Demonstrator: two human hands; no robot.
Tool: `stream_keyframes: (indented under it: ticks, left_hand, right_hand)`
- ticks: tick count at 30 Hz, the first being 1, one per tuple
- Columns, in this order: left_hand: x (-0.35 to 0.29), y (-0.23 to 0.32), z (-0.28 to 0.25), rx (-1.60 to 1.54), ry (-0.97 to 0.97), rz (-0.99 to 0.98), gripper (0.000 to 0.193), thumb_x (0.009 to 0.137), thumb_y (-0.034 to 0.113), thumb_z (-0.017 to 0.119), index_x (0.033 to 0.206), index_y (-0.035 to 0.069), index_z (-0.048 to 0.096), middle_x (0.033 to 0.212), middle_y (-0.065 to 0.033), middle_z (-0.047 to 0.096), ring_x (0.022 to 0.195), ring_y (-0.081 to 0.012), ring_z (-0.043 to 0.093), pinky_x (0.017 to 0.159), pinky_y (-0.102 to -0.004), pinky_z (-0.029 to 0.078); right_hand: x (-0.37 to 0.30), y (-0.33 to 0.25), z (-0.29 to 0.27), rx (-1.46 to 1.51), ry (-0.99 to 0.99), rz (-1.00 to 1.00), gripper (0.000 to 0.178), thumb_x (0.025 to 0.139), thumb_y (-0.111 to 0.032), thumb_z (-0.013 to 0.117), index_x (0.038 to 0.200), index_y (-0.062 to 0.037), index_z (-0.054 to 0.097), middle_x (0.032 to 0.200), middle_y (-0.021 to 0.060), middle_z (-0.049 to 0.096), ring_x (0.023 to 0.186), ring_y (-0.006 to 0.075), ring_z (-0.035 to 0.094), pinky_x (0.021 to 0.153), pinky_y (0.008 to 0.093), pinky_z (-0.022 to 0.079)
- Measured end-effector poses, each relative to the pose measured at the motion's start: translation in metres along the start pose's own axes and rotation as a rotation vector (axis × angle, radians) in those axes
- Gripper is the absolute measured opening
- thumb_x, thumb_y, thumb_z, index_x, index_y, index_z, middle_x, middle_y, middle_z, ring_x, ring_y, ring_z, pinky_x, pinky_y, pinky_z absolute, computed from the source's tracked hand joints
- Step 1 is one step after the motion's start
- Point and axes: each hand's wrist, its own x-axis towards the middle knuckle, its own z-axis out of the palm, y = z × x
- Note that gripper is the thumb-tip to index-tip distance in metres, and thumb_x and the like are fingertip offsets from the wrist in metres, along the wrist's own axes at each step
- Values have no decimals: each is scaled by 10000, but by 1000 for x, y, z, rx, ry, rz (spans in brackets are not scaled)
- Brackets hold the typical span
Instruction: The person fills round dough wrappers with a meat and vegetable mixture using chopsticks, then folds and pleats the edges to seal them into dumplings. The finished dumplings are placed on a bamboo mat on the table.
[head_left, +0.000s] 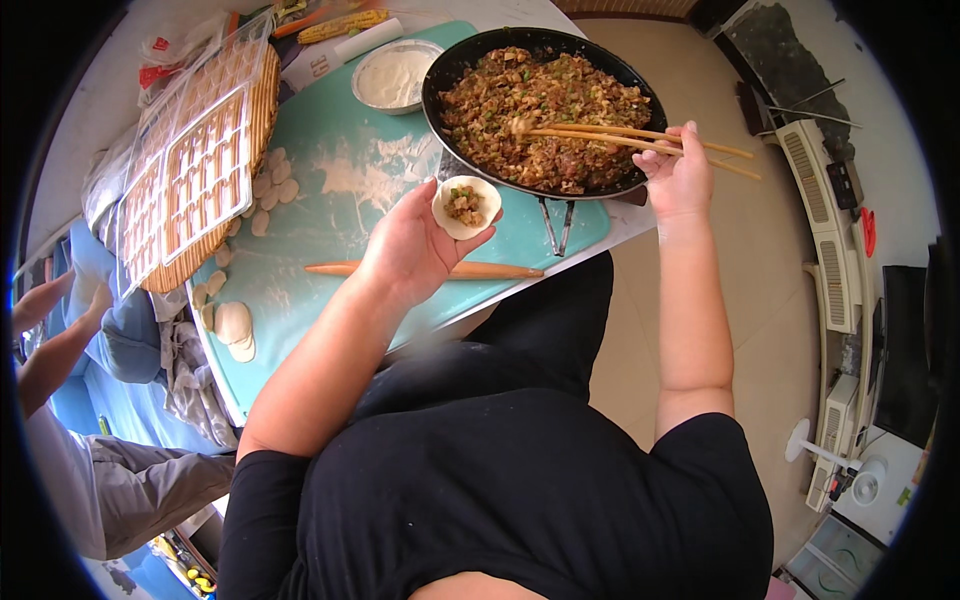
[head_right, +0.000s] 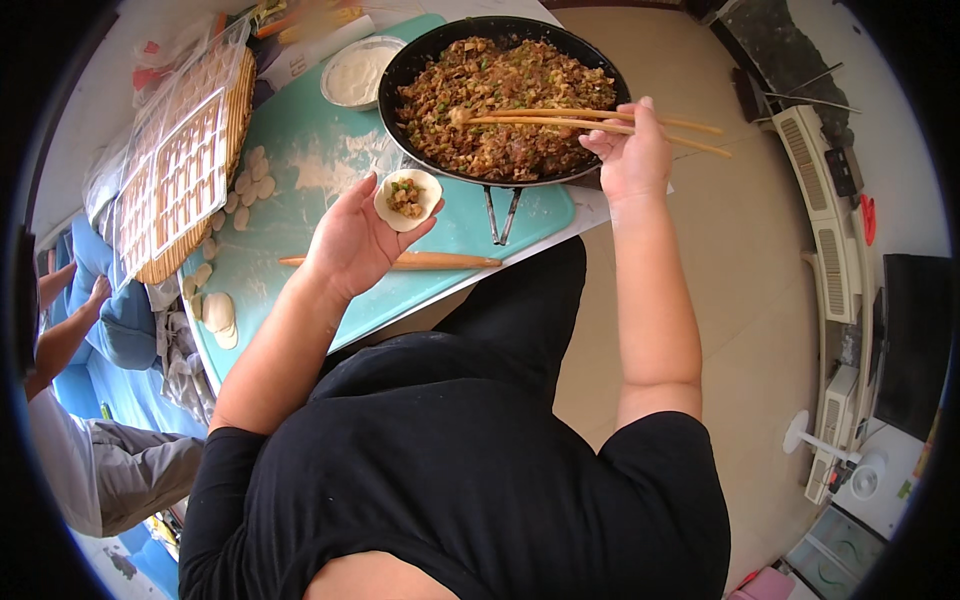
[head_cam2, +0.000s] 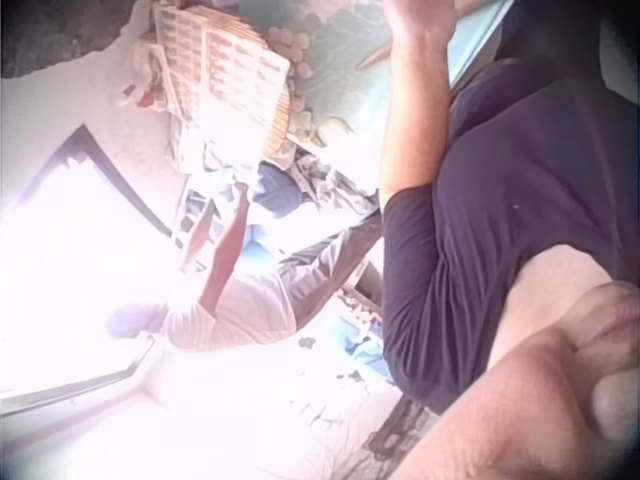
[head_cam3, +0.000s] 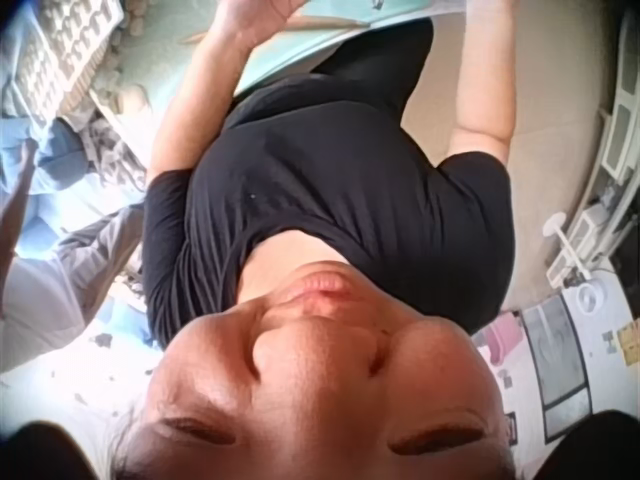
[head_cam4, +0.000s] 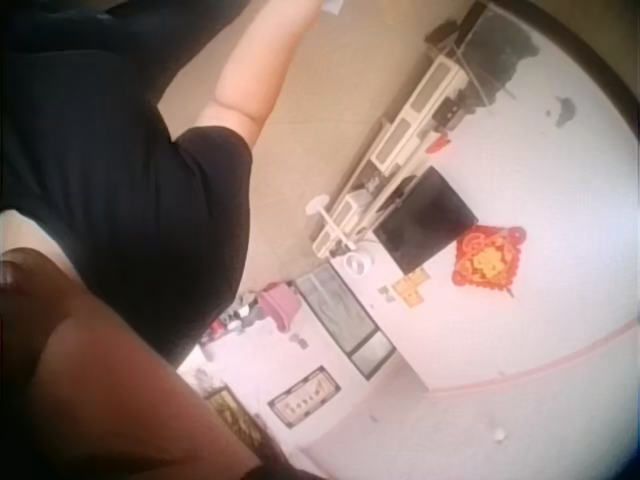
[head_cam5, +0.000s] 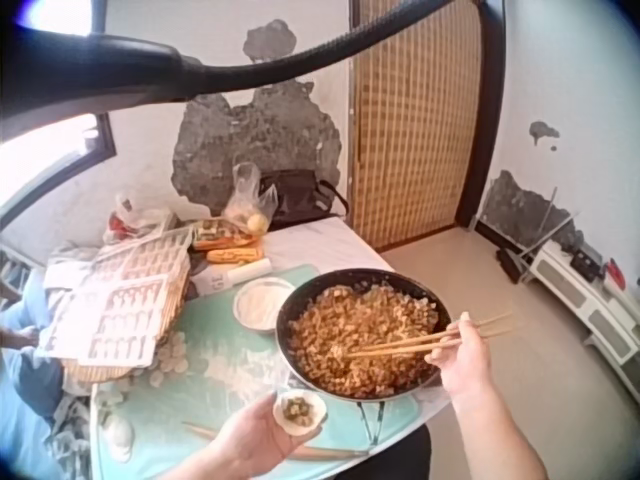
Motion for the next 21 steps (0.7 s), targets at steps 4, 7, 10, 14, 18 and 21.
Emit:
stream_keyframes:
  ticks: [4, 7, 10, 14, 18, 21]
  left_hand:
    - [1, 3, 9, 23, -17, 47, 439, 973, 300, 274, 1236, -41, 357, 1247, -211, 460, 1135, -358, 489, 980, -436, 393]
    - [1, 3, 18, -5, -35, 61, 444, 973, 303, 278, 1243, -40, 359, 1247, -213, 459, 1139, -368, 482, 985, -433, 390]
    - [-2, 4, 21, -1, -116, 31, 433, 972, 302, 282, 1226, -36, 373, 1249, -208, 459, 1151, -361, 473, 985, -435, 392]
    - [-8, 3, 20, -25, -82, 61, 401, 970, 292, 303, 1227, -7, 380, 1255, -199, 458, 1157, -353, 471, 979, -438, 400]
    - [-18, 4, 21, -46, -27, 61, 387, 967, 283, 320, 1247, 20, 370, 1268, -193, 448, 1155, -353, 473, 969, -433, 413]
    - [-21, 7, 14, -54, -99, 28, 396, 967, 287, 319, 1256, 19, 362, 1279, -192, 436, 1157, -354, 471, 957, -429, 427]
  right_hand:
    - [-4, -11, -5, 43, 44, 51, 283, 931, -293, 443, 873, -17, 472, 685, 96, 470, 514, 209, 529, 530, 370, 522]
    - [-23, -18, -1, 83, -70, 89, 289, 932, -304, 440, 851, -32, 494, 664, 79, 497, 511, 199, 532, 517, 365, 506]
    - [-56, -21, 18, 110, -278, 8, 262, 934, -280, 440, 850, -46, 520, 619, 54, 526, 497, 201, 531, 503, 363, 497]
    - [-73, -28, 24, -23, -418, -114, 259, 937, -252, 437, 859, -23, 530, 631, 73, 547, 494, 198, 530, 495, 352, 495]
    - [-76, -43, 27, -134, -565, -226, 283, 945, -257, 419, 851, -11, 524, 620, 72, 541, 484, 192, 525, 491, 329, 493]
    - [-73, -52, 28, -110, -547, -294, 317, 951, -288, 400, 848, -12, 518, 621, 72, 535, 480, 189, 524, 491, 324, 494]
